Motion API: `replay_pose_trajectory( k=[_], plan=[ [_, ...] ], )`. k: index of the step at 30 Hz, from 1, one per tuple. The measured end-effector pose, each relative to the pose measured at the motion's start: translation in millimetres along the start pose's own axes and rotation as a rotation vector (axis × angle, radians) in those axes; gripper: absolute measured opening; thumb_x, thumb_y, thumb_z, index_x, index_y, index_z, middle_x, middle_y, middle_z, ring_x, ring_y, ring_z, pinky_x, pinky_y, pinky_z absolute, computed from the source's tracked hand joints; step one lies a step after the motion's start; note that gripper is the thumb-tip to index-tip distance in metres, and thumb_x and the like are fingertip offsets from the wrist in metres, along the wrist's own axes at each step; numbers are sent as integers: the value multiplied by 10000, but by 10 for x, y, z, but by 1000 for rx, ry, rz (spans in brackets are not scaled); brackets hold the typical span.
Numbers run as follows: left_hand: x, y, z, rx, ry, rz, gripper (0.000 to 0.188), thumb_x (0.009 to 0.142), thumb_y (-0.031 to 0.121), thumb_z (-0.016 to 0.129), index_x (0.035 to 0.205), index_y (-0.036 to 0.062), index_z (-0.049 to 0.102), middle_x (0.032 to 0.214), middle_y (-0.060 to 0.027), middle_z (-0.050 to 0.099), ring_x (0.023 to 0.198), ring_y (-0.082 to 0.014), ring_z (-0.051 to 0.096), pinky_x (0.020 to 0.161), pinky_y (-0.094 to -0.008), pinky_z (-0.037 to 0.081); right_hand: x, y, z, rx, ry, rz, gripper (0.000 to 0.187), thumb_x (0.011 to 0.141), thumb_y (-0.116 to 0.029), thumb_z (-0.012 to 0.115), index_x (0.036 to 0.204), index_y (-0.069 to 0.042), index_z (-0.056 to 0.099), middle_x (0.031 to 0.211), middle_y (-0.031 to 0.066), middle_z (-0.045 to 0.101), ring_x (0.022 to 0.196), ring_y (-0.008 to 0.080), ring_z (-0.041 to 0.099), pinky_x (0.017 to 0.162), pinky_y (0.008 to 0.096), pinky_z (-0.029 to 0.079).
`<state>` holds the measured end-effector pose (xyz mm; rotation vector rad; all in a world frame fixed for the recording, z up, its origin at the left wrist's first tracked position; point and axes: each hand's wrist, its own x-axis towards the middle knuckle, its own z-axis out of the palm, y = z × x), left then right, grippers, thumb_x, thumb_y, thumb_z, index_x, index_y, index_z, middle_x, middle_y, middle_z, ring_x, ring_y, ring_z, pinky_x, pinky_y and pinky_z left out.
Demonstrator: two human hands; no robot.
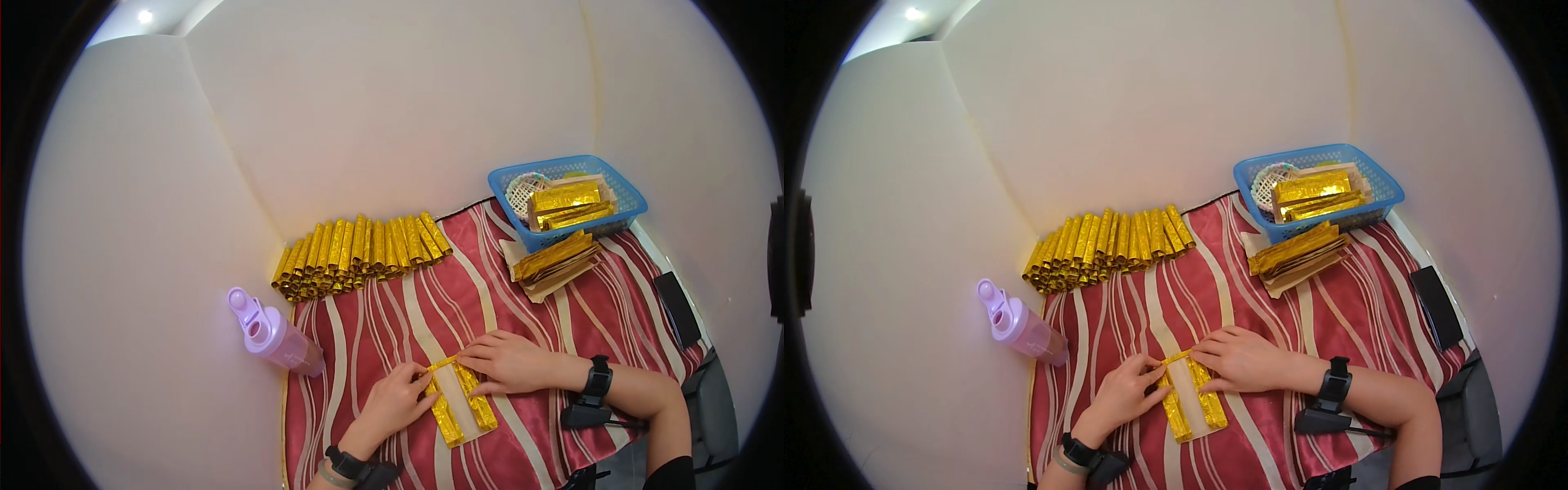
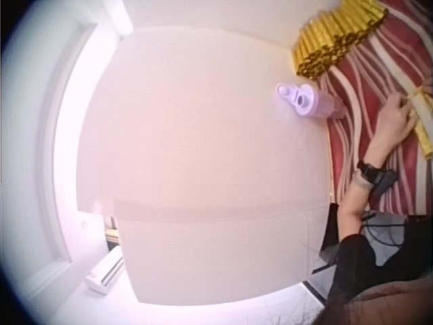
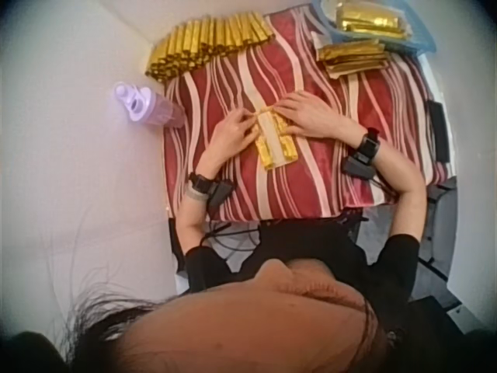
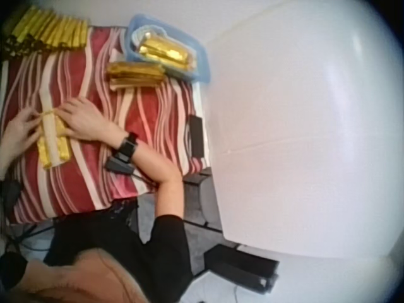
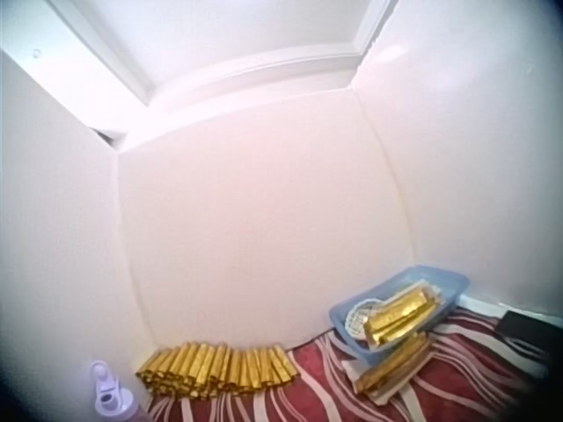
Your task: Folding and stacking gold-colored foil sheets into specific shapes.
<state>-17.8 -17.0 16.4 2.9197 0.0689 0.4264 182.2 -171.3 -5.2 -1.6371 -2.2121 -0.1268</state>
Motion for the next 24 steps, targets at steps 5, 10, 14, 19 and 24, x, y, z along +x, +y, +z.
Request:
replay_pose_trajectory(
  k=[5,10,14,19,24],
  plan=[
    [-21,87,-48,-1,-91,-21,410,799,292,684,1029,-41,624,1002,-91,540,901,-234,579,729,-333,513,-28,-49,-34,-38,-49,29,634,839,-498,587,1234,-6,521,1211,113,550,1185,249,487,1047,432,322],
    [13,-28,63,68,-58,-15,509,780,321,702,1140,-23,600,1101,-117,549,982,-259,577,806,-339,503,56,54,9,-155,-56,31,689,830,-540,567,1258,-4,504,1226,119,543,1253,264,442,1088,445,277],
    [-27,-31,33,1,-63,9,515,783,322,700,1154,-17,589,1106,-119,547,999,-267,575,817,-337,502,24,41,22,-119,-29,-6,708,834,-561,548,1260,2,501,1259,124,533,1273,267,429,1099,449,265],
    [-1,23,-85,-78,-207,-76,532,793,305,692,1191,-15,543,1160,-118,532,1037,-271,566,862,-357,490,-2,29,-12,-86,-45,-3,711,857,-579,511,1255,10,500,1291,143,523,1281,274,424,1093,435,282],
    [-34,5,-103,-30,-179,-14,596,796,313,689,1260,-8,497,1268,-131,487,1076,-274,533,907,-353,463,-13,6,13,47,23,8,607,891,-513,507,1209,3,539,1207,140,564,1202,278,484,1020,411,360]
  ],
)
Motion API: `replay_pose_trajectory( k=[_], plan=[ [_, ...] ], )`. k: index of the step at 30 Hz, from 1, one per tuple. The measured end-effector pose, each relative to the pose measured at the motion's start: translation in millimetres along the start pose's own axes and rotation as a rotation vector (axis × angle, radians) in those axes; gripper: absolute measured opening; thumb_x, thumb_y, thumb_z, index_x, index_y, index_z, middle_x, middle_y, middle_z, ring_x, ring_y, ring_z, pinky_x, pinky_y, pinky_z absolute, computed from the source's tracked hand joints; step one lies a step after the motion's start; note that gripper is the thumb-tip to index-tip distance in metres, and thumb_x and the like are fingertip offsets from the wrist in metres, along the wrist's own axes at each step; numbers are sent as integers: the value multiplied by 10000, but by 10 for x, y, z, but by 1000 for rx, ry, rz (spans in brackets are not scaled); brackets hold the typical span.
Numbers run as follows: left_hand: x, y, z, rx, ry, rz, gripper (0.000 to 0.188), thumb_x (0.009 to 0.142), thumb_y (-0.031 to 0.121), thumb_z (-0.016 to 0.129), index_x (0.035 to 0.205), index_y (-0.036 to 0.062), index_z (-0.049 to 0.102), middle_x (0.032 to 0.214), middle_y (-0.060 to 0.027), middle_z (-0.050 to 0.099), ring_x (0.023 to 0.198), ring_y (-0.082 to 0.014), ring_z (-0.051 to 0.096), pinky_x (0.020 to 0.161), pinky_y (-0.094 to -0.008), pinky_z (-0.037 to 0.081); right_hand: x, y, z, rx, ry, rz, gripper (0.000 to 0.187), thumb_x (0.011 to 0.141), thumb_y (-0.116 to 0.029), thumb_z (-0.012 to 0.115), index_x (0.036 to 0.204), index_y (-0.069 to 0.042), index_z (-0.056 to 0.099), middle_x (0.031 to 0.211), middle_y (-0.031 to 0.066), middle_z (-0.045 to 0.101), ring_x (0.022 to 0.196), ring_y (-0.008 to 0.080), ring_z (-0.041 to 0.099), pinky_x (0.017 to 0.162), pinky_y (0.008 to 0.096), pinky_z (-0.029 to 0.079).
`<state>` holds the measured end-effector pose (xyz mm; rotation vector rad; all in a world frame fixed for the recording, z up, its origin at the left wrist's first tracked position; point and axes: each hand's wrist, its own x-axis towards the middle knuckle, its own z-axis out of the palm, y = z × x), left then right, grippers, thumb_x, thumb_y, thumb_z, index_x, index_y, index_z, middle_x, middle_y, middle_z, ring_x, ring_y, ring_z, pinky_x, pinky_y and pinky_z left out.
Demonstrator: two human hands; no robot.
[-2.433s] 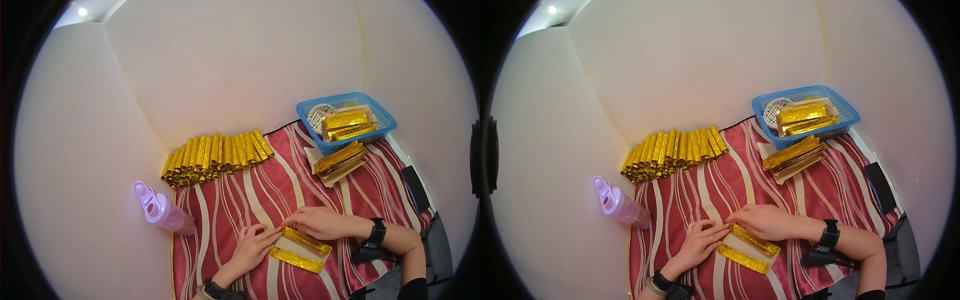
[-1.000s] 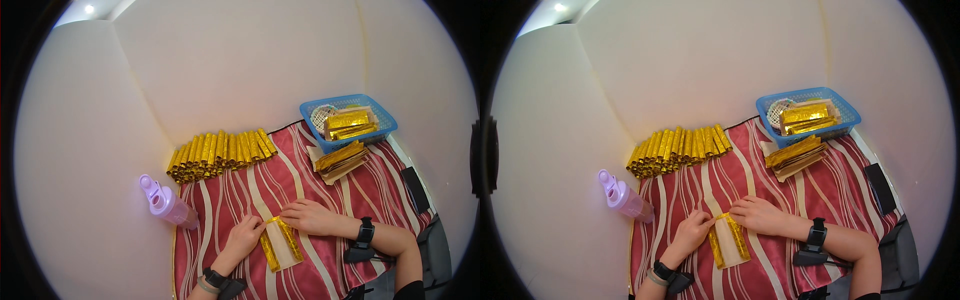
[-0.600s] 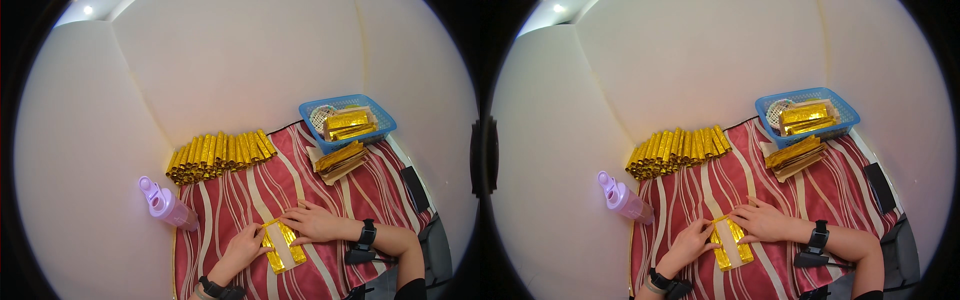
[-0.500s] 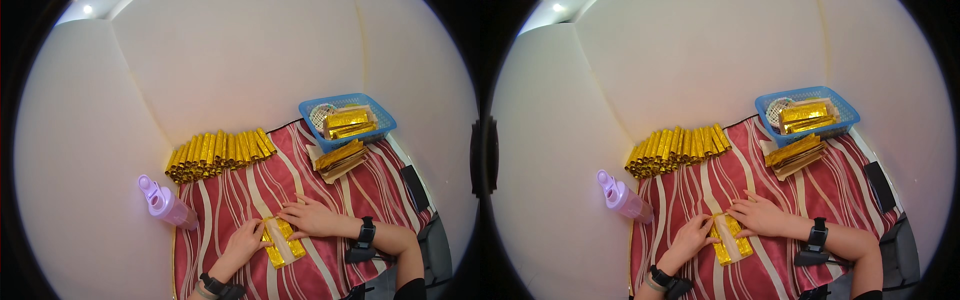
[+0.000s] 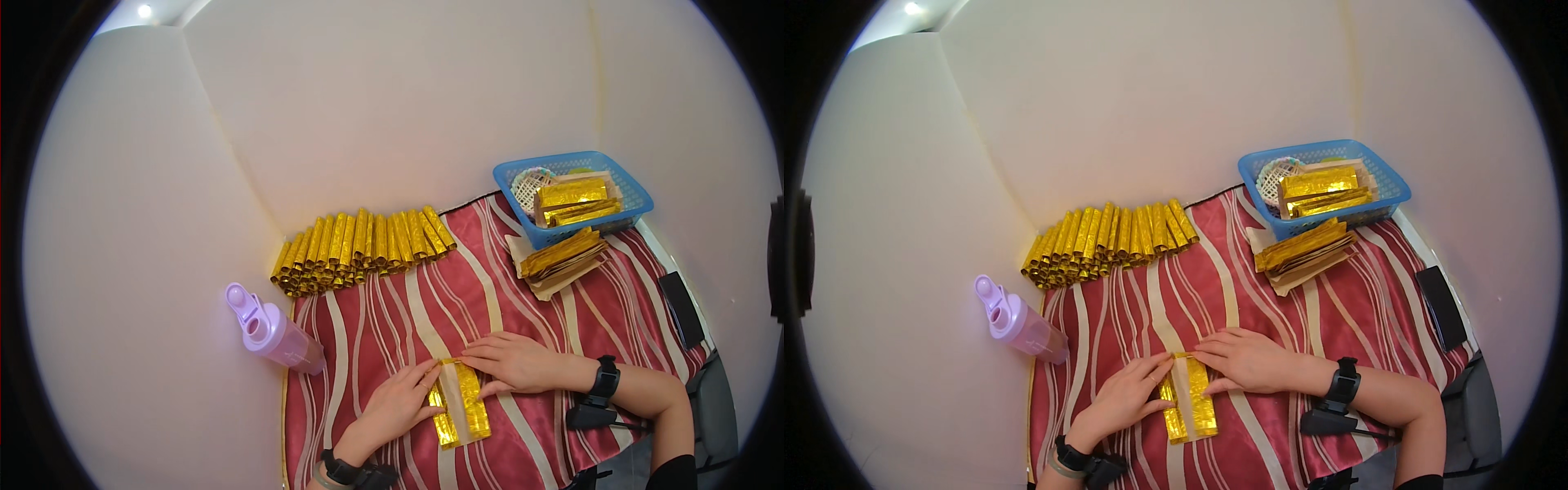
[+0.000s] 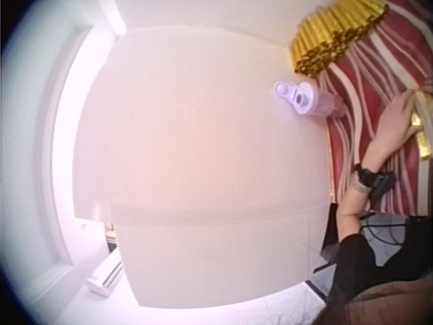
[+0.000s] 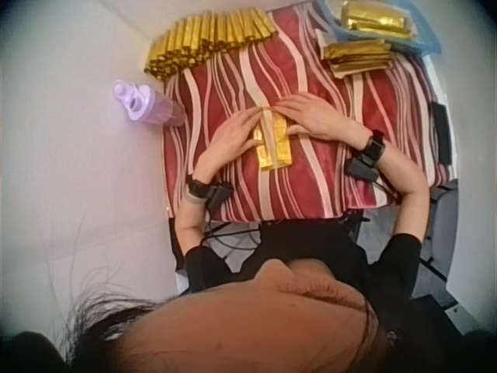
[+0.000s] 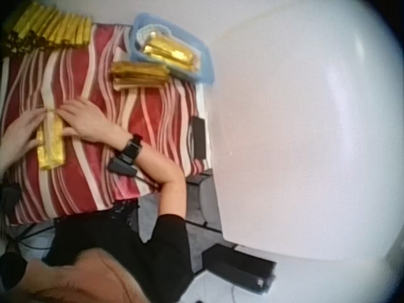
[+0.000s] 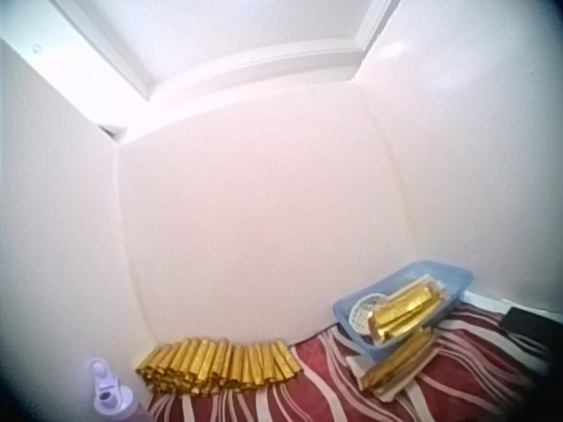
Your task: Folding and stacking gold-colored foil sheets into specific shapes.
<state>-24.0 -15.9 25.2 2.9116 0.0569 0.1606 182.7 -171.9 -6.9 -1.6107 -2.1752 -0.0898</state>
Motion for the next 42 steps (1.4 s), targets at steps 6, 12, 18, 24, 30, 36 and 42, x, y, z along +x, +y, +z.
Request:
replay_pose_trajectory(
  k=[6,12,18,24,30,36,42],
  plan=[
    [16,-9,-35,3,-99,43,626,792,304,696,1295,4,477,1293,-146,463,1157,-291,473,963,-365,424,122,-73,35,396,30,384,323,939,-325,515,1033,-39,630,947,120,615,955,291,590,810,392,479],
    [33,3,75,-154,-85,54,628,781,266,711,1301,8,472,1304,-162,439,1180,-338,448,987,-407,401,144,-98,-61,436,-20,581,271,919,-293,545,944,-37,629,853,136,653,815,340,634,726,424,507],
    [65,92,163,-137,-22,87,637,786,268,707,1313,6,461,1296,-166,439,1180,-340,444,984,-417,395,130,-37,-133,484,-49,698,213,877,-236,605,910,-26,625,787,126,678,744,290,666,680,376,514],
    [89,94,235,-95,40,113,607,808,265,690,1290,-34,473,1265,-164,474,1159,-337,464,976,-413,399,169,62,-159,613,140,568,134,807,-104,667,879,-4,614,777,127,670,736,252,667,665,335,511],
    [84,86,364,-9,105,91,580,838,241,661,1301,-39,453,1295,-188,495,1192,-336,489,1000,-400,406,107,259,-10,549,200,501,121,777,-62,682,874,-15,627,796,97,663,751,231,650,673,315,500],
    [128,165,299,-8,56,-2,613,845,245,652,1340,-18,406,1363,-196,429,1233,-332,454,1022,-436,376,42,364,65,230,197,262,112,753,-75,679,857,-48,646,911,56,624,868,240,604,750,347,482],
    [146,209,239,-121,37,-101,710,844,358,646,1388,5,357,1461,-162,329,1278,-314,396,1053,-506,295,-35,252,-61,89,28,130,249,795,-194,671,1009,-70,637,990,42,607,972,240,568,829,351,461]
  ],
)
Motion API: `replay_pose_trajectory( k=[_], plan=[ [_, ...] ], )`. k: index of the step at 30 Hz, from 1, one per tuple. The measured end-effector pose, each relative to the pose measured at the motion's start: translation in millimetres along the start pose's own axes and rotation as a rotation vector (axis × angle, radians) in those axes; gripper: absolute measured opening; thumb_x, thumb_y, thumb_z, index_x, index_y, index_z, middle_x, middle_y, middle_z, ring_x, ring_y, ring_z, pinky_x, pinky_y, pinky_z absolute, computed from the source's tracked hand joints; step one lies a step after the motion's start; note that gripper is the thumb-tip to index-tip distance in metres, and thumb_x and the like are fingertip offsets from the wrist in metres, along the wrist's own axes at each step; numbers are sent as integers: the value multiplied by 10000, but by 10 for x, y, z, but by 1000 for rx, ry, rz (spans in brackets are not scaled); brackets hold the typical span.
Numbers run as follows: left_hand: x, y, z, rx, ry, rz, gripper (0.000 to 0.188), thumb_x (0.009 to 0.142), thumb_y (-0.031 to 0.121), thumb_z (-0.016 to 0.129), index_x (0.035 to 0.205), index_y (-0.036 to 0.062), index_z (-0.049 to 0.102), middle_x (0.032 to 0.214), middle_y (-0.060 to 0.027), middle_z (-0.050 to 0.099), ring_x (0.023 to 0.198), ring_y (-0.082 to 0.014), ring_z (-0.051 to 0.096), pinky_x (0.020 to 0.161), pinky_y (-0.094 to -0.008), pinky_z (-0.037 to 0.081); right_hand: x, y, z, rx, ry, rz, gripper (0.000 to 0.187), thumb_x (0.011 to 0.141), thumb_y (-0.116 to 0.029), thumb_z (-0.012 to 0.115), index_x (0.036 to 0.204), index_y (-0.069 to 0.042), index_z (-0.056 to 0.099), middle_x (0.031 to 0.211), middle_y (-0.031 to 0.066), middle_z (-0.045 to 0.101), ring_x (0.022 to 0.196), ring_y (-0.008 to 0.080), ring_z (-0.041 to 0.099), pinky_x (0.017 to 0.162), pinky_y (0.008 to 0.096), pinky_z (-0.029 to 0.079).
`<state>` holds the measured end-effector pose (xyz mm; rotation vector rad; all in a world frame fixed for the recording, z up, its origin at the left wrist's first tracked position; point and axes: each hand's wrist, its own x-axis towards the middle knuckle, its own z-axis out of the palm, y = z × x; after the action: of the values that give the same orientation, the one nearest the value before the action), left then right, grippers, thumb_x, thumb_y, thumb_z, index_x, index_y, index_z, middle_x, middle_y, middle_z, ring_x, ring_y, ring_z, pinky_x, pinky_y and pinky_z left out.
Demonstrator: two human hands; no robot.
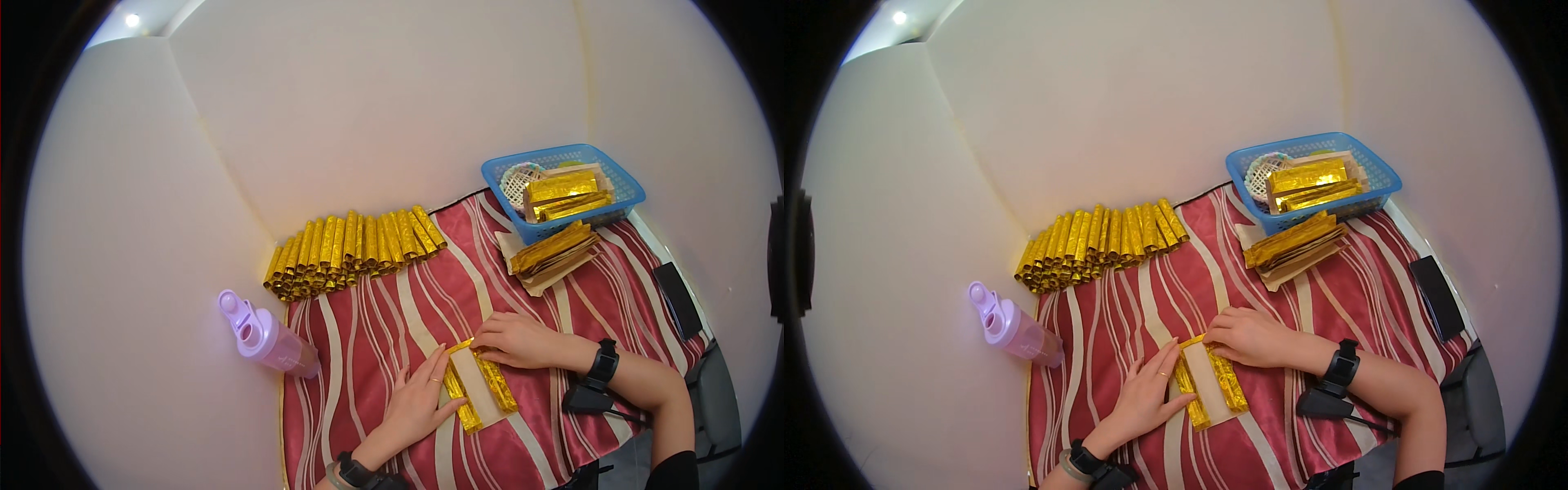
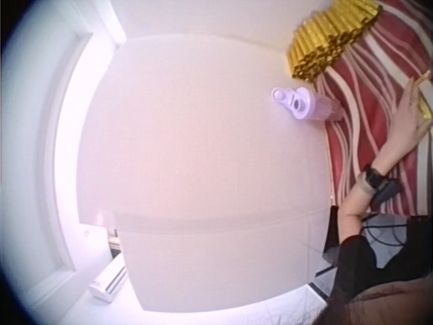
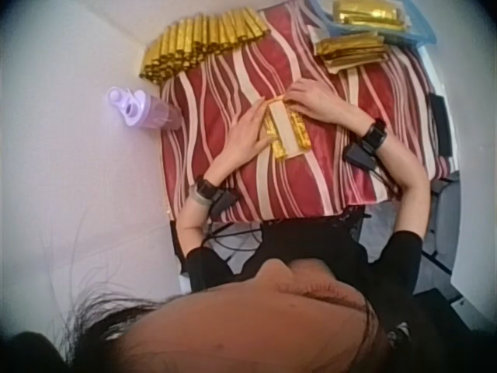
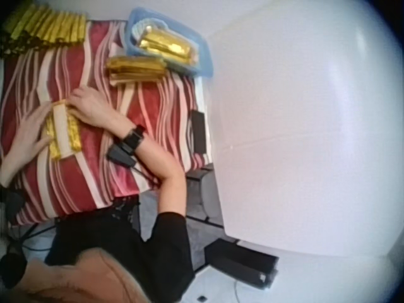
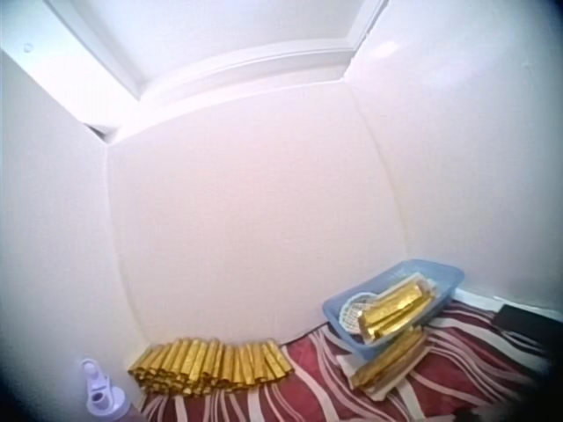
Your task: Folding and stacking gold-colored foil sheets into specific shapes.
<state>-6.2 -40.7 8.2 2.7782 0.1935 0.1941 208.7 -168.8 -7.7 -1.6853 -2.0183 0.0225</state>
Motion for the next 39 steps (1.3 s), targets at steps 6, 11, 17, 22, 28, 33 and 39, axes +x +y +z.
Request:
replay_pose_trajectory(
  k=[6,11,17,22,28,33,39],
  plan=[
    [20,-61,32,161,-118,38,789,834,476,629,1408,17,342,1490,-125,313,1312,-275,358,1066,-554,244,-119,-31,-119,31,-132,8,531,798,-347,688,1236,-82,547,1181,63,556,1117,236,508,922,378,413],
    [15,-27,-43,164,-201,28,803,819,490,642,1413,40,345,1481,-161,315,1342,-293,324,1082,-567,205,-157,-44,-179,69,-192,10,709,754,-429,720,1297,-42,480,1263,116,503,1161,282,481,972,383,386],
    [-55,28,-29,-80,-183,20,688,776,426,714,1295,64,443,1485,-242,225,1374,-381,257,1066,-639,133,-215,-103,-170,204,-217,-30,780,733,-438,739,1289,18,438,1350,234,409,1273,371,383,1046,406,345],
    [-64,-1,6,-188,-220,50,411,744,356,760,1034,136,568,1352,-164,344,1376,-465,159,1062,-645,43,-222,-147,-214,215,-297,-44,526,741,-390,735,1051,-22,521,1363,267,388,1339,404,294,1041,421,347],
    [-55,-16,-6,-190,-238,113,309,713,383,778,859,166,615,1290,-111,389,1392,-446,90,1035,-657,43,-236,-123,-158,135,-334,-127,405,734,-397,752,892,-61,591,1365,311,357,1347,433,268,1009,440,372],
    [-40,64,3,-168,-227,77,388,655,431,804,855,166,603,1269,-109,397,1387,-451,98,1024,-656,62,-252,-159,-177,160,-322,-126,468,740,-462,728,903,-50,578,1389,350,308,1348,456,252,1056,442,314],
    [-35,60,29,-160,-240,57,426,636,457,810,841,157,588,1251,-111,398,1381,-460,101,1005,-678,69,-251,-183,-196,149,-359,-100,574,715,-526,721,953,-24,576,1414,379,250,1353,481,224,1097,452,253]
  ],
)
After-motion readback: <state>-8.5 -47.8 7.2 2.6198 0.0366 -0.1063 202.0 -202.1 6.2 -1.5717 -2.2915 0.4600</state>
